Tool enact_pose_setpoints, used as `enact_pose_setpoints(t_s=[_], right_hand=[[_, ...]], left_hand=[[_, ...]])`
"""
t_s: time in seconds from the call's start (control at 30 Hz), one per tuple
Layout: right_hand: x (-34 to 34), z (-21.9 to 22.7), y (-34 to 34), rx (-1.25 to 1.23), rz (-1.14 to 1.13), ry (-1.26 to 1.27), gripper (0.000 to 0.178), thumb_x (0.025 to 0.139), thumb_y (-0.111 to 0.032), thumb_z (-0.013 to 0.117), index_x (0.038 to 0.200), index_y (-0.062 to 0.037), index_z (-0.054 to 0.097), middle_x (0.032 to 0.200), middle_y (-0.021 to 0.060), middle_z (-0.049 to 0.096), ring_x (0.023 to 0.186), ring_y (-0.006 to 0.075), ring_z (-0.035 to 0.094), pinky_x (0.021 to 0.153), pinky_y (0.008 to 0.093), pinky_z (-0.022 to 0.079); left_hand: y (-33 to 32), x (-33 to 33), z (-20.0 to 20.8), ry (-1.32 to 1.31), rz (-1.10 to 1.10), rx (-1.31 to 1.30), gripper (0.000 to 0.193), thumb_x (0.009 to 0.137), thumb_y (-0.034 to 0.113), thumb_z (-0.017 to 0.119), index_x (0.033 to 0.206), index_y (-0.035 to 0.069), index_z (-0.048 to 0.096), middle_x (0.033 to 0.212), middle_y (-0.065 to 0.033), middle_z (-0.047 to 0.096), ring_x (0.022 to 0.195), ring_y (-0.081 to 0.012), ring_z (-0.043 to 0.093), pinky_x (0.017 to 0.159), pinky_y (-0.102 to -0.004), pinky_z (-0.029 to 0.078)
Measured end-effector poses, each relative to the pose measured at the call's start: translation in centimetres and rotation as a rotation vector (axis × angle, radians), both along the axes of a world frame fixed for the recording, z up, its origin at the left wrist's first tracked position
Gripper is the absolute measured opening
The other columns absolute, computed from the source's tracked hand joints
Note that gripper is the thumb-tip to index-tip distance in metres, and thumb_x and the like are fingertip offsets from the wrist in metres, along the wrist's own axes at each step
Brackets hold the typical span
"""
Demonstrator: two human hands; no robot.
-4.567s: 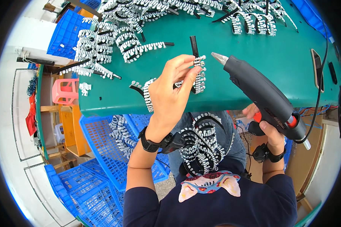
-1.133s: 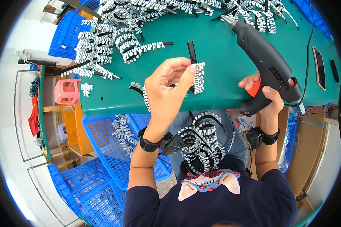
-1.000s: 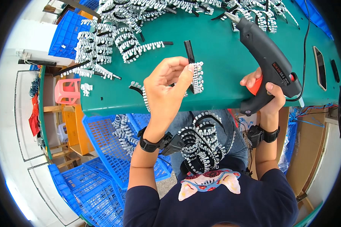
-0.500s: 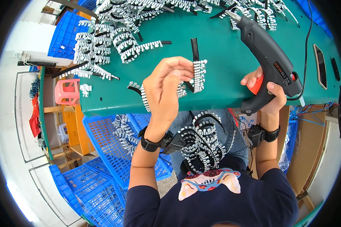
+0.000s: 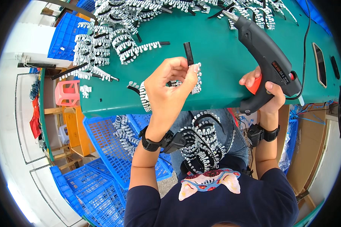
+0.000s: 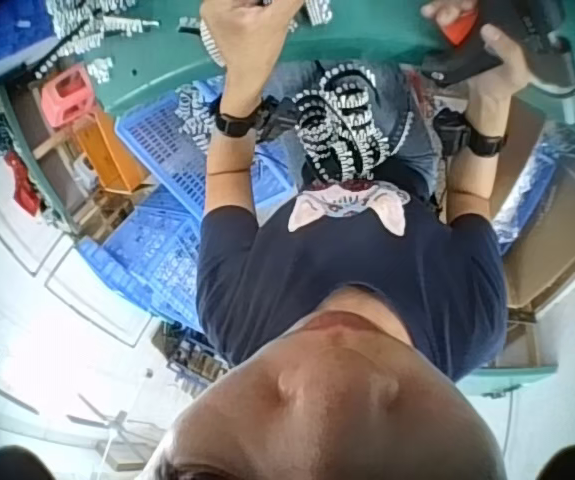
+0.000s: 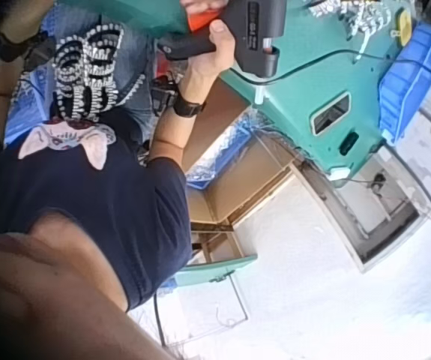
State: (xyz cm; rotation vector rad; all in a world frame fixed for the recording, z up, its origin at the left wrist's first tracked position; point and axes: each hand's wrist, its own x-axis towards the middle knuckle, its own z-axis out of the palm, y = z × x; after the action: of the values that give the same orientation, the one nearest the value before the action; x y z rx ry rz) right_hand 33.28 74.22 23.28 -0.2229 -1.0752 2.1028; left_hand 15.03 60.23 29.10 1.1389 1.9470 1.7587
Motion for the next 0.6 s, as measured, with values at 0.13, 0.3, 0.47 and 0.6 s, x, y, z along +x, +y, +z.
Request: enact_pose_setpoints(t_s=[0.13,0.3,0.47,0.6], right_hand=[[-0.5,0.7,-0.6,0.022,-0.085,-0.072,0.036,0.070,-0.026,0.052,0.089,0.0051,0.051,0.072,0.0176,0.057,0.074,0.0329,0.060,0.073,0.0406,0.047],[-0.1,0.1,0.2,0.018,-0.002,-0.011,0.038,0.071,-0.022,0.053,0.095,0.0067,0.052,0.076,0.0212,0.059,0.081,0.0343,0.060,0.082,0.0441,0.046],[-0.4,0.0,0.2,0.045,-0.015,-0.001,0.038,0.071,-0.023,0.053,0.095,0.0065,0.052,0.077,0.0208,0.059,0.081,0.0340,0.060,0.082,0.0437,0.046],[0.0,-0.2,-0.2,0.010,-0.043,-0.065,0.039,0.071,-0.026,0.054,0.094,0.0052,0.049,0.076,0.0200,0.058,0.082,0.0341,0.059,0.082,0.0416,0.045]], left_hand=[[-0.2,-0.7,-1.1,0.434,0.110,-0.021,0.018,0.076,0.012,0.074,0.085,0.001,0.062,0.075,-0.0058,0.065,0.063,-0.0142,0.062,0.057,-0.0244,0.048],[-2.0,-2.1,-0.4,0.770,0.069,-0.116,0.036,0.072,0.026,0.075,0.099,0.005,0.062,0.097,-0.0092,0.062,0.088,-0.0259,0.059,0.075,-0.0348,0.046],[-4.8,-2.1,2.8,0.929,-0.058,-0.607,0.076,0.061,0.042,0.078,0.122,0.005,0.052,0.125,-0.0142,0.050,0.112,-0.0331,0.048,0.095,-0.0438,0.035],[-7.1,-2.8,2.3,0.931,-0.190,-0.785,0.075,0.062,0.033,0.078,0.128,0.011,0.048,0.123,-0.0109,0.050,0.112,-0.0297,0.049,0.094,-0.0456,0.035]])
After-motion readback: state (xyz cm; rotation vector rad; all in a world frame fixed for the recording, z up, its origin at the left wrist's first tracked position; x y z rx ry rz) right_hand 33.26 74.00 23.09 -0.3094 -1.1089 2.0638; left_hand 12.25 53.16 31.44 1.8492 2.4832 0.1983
